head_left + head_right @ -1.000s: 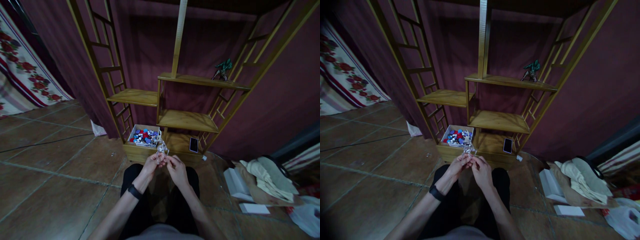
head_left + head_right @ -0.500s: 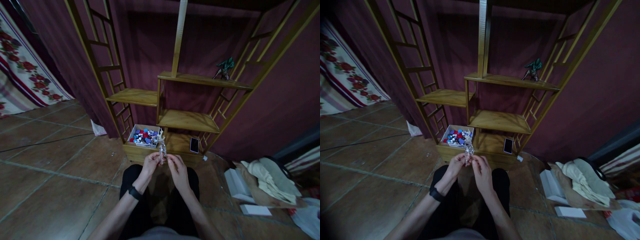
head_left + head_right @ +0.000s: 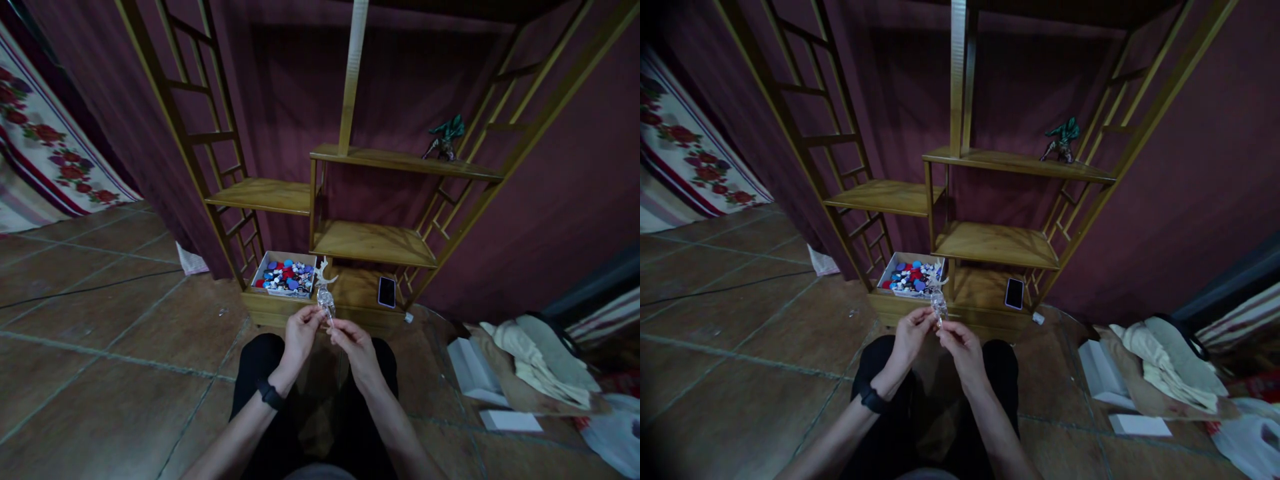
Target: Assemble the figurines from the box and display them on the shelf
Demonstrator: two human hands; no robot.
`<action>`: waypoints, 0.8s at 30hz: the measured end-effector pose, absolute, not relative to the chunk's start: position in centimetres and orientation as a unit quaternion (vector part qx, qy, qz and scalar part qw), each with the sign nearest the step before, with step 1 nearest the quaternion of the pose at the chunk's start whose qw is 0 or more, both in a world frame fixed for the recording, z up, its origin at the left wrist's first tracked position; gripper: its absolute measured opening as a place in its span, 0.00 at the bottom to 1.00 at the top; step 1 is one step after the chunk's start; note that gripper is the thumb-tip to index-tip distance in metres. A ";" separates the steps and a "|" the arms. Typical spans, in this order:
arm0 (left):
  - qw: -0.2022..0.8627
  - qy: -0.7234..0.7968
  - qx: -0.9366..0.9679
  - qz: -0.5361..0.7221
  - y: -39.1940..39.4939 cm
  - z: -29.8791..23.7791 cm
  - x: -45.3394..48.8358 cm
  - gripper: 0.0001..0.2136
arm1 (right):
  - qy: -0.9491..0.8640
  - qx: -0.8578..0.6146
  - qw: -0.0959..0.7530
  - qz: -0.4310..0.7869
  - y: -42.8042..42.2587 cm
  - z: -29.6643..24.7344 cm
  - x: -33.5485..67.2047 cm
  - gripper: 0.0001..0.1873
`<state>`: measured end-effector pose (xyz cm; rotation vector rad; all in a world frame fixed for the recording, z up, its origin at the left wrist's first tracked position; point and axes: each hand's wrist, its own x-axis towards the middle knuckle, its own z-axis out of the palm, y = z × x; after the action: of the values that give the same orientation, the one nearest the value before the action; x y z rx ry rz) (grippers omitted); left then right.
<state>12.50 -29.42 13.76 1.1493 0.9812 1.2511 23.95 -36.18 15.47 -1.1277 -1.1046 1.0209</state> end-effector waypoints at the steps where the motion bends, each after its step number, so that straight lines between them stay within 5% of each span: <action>1: 0.545 0.419 0.496 0.531 -29.4 13.7 12.5 0.09 | -0.466 -0.484 0.592 0.445 -36.2 15.4 24.1 0.13; 10: 0.459 0.466 0.559 0.510 -29.5 13.4 12.0 0.10 | -0.438 -0.485 0.618 0.436 -36.0 14.8 24.9 0.15; 16: 0.435 0.459 0.567 0.528 -29.9 13.7 12.3 0.08 | -0.491 -0.569 0.596 0.282 -34.6 14.0 25.6 0.12; 24: 0.193 0.478 0.737 0.438 -31.1 14.4 12.9 0.09 | -0.553 -0.665 0.472 0.168 -34.4 15.1 26.6 0.15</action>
<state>12.92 -31.06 14.41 2.0670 1.3410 1.2297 26.58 -34.42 15.08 -1.6288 -1.3545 0.4104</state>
